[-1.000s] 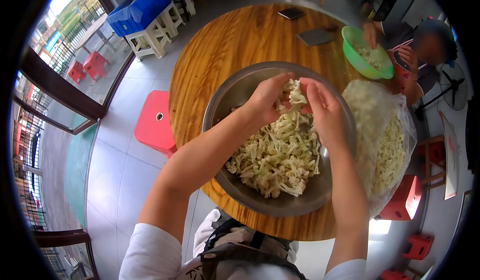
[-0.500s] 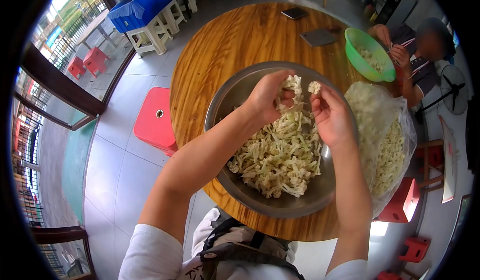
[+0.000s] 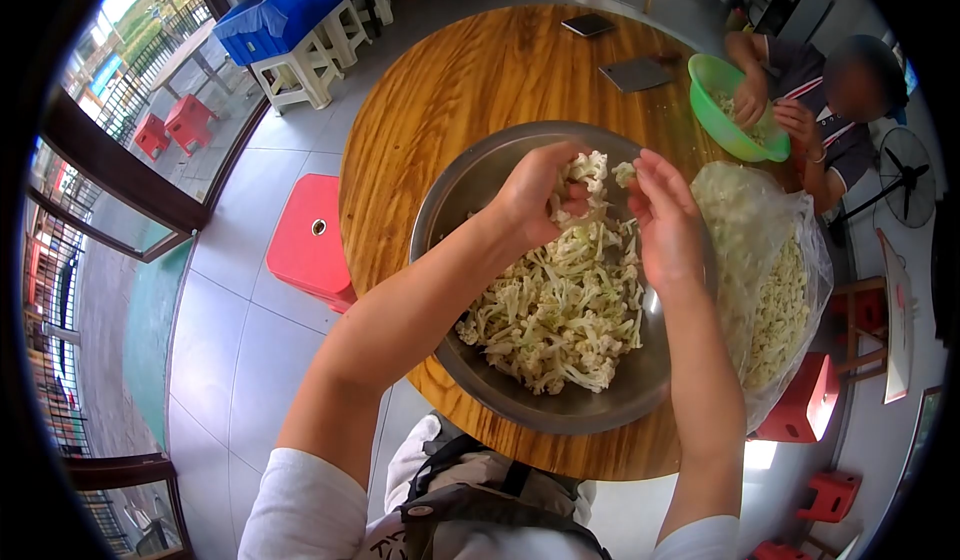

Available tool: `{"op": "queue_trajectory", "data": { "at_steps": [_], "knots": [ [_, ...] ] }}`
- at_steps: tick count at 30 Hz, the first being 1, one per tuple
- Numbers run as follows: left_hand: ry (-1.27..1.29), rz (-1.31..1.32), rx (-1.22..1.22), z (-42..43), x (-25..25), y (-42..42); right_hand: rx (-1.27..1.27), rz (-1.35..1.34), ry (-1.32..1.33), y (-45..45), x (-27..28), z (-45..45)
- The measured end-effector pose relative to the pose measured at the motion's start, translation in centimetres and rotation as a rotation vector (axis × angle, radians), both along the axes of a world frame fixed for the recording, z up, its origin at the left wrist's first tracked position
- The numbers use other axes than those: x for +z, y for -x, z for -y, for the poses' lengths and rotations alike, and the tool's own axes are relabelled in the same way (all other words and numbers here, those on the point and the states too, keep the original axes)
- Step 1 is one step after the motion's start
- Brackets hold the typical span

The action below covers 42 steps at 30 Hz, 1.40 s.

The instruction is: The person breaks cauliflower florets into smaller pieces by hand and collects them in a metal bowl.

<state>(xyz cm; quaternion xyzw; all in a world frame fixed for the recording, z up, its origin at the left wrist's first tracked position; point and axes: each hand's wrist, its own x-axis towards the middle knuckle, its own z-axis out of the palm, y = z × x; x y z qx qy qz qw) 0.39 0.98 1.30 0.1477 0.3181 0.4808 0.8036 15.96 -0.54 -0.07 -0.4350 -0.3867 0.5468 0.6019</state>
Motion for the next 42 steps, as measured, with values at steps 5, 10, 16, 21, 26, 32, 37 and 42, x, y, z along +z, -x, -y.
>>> {"op": "queue_trajectory", "data": {
  "at_steps": [5, 10, 16, 21, 26, 32, 37, 42],
  "knots": [
    [-0.158, 0.096, -0.204, 0.1, 0.1, 0.3, 0.247, -0.092, 0.06, 0.3, 0.7, 0.5],
    [-0.16, 0.13, -0.223, 0.3, 0.2, 0.3, 0.267, -0.1, -0.036, 0.5, -0.2, 0.4],
    [-0.155, 0.184, -0.16, -0.1, -0.2, 0.5, 0.097, -0.236, 0.046, -0.5, -0.6, -0.3],
    [-0.034, 0.054, 0.006, 0.2, 0.2, 0.2, -0.12, 0.385, -0.111, 0.3, -0.4, 0.1],
    [0.041, -0.105, -0.006, 0.2, 0.2, -0.4, 0.095, 0.411, -0.244, 1.5, 1.1, 1.6],
    [-0.053, -0.068, -0.083, 0.6, 0.8, -0.4, 0.097, 0.288, -0.111, 1.0, 0.2, 0.9],
    [-0.042, -0.022, -0.094, 0.1, -0.4, 0.0, 0.12, 0.087, -0.035, 0.3, -0.2, 0.5],
    [-0.003, -0.047, -0.023, -0.1, -0.4, -0.2, 0.026, 0.17, -0.024, 0.0, -0.5, 0.2]
  ]
}}
